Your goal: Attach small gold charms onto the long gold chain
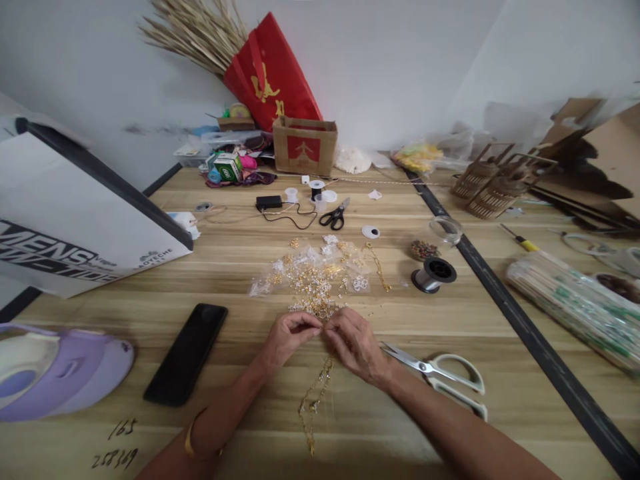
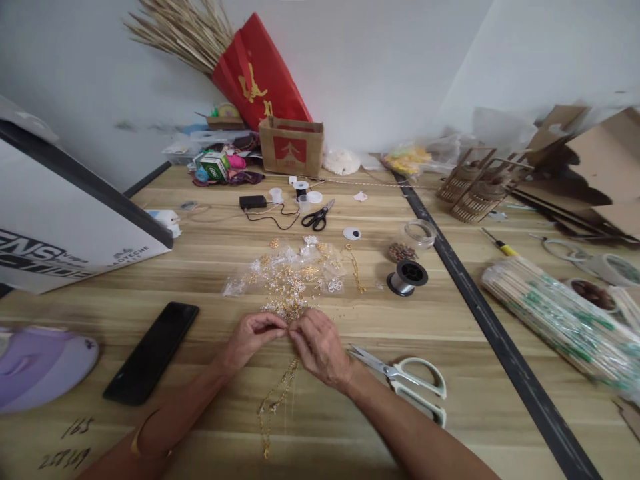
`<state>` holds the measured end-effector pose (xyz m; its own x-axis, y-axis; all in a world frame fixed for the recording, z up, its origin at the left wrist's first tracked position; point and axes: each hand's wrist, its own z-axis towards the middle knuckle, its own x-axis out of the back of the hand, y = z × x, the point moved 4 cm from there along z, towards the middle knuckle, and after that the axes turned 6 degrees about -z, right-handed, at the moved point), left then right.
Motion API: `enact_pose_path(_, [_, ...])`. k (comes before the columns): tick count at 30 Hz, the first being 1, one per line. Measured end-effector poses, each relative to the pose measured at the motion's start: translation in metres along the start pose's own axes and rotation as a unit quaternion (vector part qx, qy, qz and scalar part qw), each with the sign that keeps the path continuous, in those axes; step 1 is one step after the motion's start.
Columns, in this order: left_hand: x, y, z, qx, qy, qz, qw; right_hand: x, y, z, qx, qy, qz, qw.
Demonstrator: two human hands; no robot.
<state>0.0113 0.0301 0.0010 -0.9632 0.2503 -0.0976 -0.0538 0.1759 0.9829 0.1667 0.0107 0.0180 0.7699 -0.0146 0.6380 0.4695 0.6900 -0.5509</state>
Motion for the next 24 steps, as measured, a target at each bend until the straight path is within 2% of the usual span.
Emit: enact_pose_path(24, [-0.0005, 0.0013, -0.0001, 0.006, 0.0, -0.019, 1.0, -0.0001, 0.0007, -0.0003, -0.003, 0.0, -0.002, 1.0])
